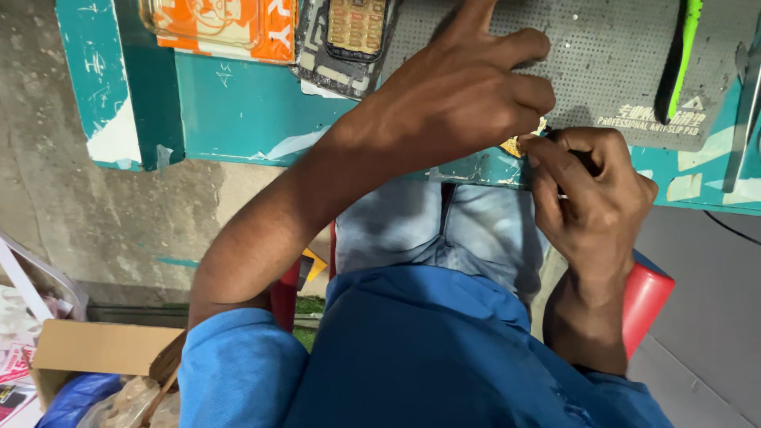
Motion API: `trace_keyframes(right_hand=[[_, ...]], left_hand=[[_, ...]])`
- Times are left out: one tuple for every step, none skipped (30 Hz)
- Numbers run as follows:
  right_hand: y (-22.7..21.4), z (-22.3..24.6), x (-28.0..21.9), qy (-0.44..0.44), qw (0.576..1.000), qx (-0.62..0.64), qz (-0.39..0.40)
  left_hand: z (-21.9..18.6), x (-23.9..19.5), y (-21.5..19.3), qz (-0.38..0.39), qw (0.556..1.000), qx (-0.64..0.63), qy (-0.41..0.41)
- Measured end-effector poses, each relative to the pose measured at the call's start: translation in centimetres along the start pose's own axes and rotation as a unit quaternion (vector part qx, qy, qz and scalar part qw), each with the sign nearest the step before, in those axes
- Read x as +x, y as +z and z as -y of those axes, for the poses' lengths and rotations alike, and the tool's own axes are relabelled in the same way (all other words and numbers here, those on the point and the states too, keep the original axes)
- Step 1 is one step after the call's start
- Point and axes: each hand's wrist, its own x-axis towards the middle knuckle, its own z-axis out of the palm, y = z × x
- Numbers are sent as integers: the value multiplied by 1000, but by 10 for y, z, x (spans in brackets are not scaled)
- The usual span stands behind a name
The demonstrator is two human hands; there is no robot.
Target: The person uses tweezers to manipulate small components on a disassembled mobile phone circuit board. They repeatedly pick up and place tiny parts while holding the board steady with the other hand.
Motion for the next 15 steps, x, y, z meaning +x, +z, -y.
trace_keyframes(right_hand=[[0, 0, 0, 1, 1000, -3, -1], [1, 1, 1, 1, 1000, -6, -2], [2, 1, 0, 2, 1000, -9, -3], [2, 0, 0, 5, 1000, -3, -4], [3, 0, -1, 8, 1000, 3, -5], [4, -1, -2, 11, 1000, 8, -6], [4, -1, -3, 17, 1000, 17, -6], [4, -2, -4, 22, 999, 26, -5], [4, -3, -5, 27, 999, 30, -8], [4, -4, -6, 33, 999, 33, -10], [5, -5, -7, 39, 999, 30, -15], [5, -6, -8, 45, 998, 27, -20], [6, -6, -9, 46, 998, 32, -20], [6, -7, -10, 48, 998, 37, -20], [6, -7, -11, 50, 998, 43, -20]], left_hand=[[0, 0, 0, -3, 1000, -1, 2], [0, 0, 1, -5, 1000, -3, 1], [1, -1, 1, -7, 1000, -5, 1], [1, -1, 1, -9, 1000, -8, 0], [1, -2, 1, -11, 1000, -9, -2], [1, -3, 1, -13, 1000, -10, -4], [1, -3, 2, -16, 1000, -10, -5], [0, -4, 2, -18, 1000, -10, -6], [0, -5, 2, -20, 1000, -10, -7], [0, -5, 3, -22, 1000, -11, -6], [0, -5, 3, -25, 1000, -14, -7], [0, -6, 4, -28, 999, -16, -7], [0, -6, 4, -33, 999, -19, -9], [0, -7, 5, -35, 999, -22, -10], [0, -8, 5, -36, 999, -26, -11]])
